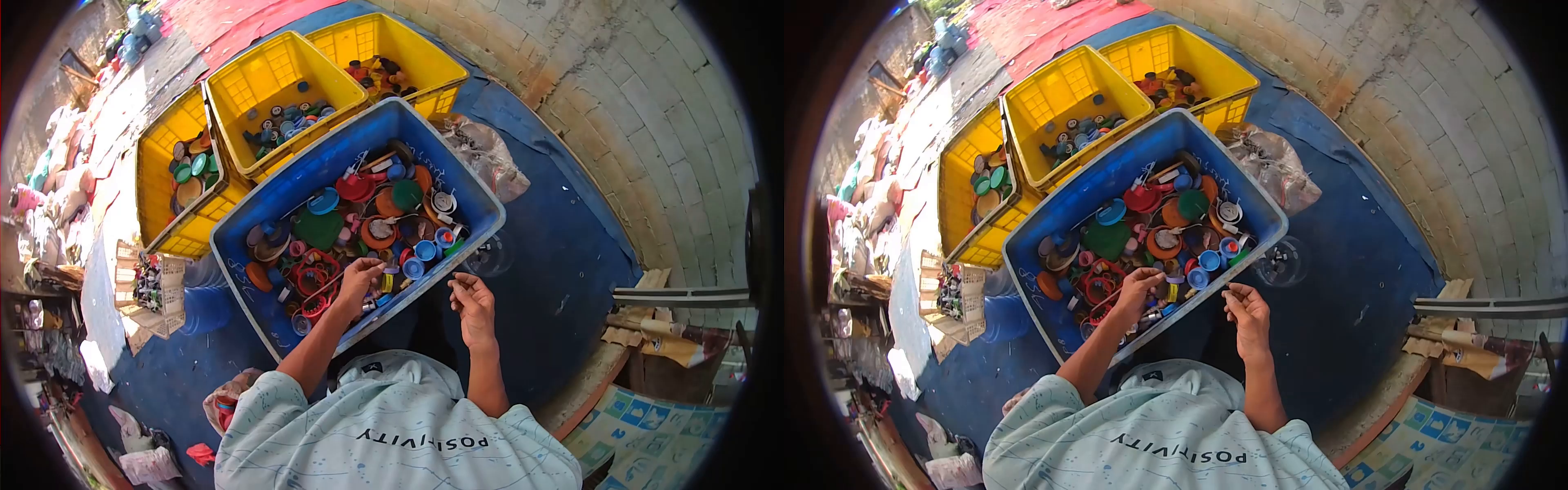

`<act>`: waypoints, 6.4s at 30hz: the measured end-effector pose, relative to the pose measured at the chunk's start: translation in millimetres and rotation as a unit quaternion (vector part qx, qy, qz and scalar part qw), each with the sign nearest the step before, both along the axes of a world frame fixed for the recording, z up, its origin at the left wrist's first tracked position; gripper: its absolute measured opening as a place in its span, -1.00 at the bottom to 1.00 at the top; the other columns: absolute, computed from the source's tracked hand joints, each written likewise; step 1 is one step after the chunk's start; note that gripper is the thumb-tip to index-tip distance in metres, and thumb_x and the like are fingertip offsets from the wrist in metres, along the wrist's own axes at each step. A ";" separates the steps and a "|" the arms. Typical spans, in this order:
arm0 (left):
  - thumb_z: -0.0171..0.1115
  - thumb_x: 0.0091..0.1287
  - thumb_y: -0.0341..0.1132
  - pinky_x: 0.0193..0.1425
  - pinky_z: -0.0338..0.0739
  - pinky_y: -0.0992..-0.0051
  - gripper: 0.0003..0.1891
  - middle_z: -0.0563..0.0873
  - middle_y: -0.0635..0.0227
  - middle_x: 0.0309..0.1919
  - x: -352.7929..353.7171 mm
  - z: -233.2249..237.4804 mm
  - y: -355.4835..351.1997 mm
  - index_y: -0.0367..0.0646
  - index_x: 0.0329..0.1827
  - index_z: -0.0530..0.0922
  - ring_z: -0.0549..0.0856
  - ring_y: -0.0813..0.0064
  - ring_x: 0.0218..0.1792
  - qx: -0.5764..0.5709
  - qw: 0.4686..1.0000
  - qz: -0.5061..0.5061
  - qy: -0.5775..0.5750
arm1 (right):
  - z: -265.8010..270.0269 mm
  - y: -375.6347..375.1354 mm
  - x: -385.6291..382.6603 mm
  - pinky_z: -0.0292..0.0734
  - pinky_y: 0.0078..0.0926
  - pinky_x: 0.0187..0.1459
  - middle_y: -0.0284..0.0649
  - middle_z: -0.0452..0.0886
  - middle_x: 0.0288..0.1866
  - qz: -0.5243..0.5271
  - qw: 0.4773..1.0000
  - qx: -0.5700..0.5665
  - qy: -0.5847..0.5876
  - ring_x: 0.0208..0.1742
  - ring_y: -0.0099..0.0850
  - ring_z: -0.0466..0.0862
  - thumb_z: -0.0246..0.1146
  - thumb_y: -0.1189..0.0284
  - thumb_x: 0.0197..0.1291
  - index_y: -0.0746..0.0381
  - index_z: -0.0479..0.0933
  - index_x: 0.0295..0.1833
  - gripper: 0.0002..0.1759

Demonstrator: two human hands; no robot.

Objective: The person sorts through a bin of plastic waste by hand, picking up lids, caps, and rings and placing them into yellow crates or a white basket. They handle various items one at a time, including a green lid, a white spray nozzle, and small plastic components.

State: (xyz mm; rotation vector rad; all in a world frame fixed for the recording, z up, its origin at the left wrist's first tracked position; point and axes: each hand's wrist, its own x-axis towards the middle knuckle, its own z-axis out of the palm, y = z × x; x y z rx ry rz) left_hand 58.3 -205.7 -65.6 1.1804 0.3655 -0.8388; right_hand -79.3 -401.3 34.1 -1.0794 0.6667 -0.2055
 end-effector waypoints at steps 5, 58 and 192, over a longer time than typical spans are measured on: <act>0.35 0.22 -0.42 -0.17 0.55 0.52 -0.75 0.69 0.35 -0.24 13.2 -21.3 -52.2 -0.21 -0.06 0.56 0.66 0.60 -0.27 0.087 0.989 -0.029 -0.116 | 9.9 -78.7 15.8 0.39 -0.73 -0.35 -0.27 0.63 -0.18 0.103 0.995 0.001 0.004 -0.35 -0.64 0.53 0.28 0.52 0.21 0.30 0.51 0.00 -0.75; 0.28 0.33 -0.28 -0.07 0.58 0.51 -0.68 0.71 0.29 -0.14 18.5 21.7 11.3 -0.22 0.07 0.50 0.71 0.50 -0.15 -0.071 0.974 0.211 0.042 | -129.7 -73.0 235.0 0.58 -0.28 -0.01 0.07 0.68 -0.07 0.666 0.552 -0.450 0.222 -0.04 -0.14 0.69 0.42 0.39 -0.04 0.41 0.56 0.05 -0.49; 0.38 0.26 -0.31 -0.64 0.27 0.74 -0.76 0.75 0.32 -0.29 -18.4 57.5 10.9 -0.28 -0.12 0.63 0.42 0.80 -0.70 0.111 0.837 0.534 -0.042 | -186.4 3.9 263.8 0.60 -0.07 -0.13 0.15 0.66 -0.33 0.595 0.488 -0.639 -0.015 -0.21 0.05 0.69 0.25 0.35 -0.08 0.35 0.64 -0.32 -0.72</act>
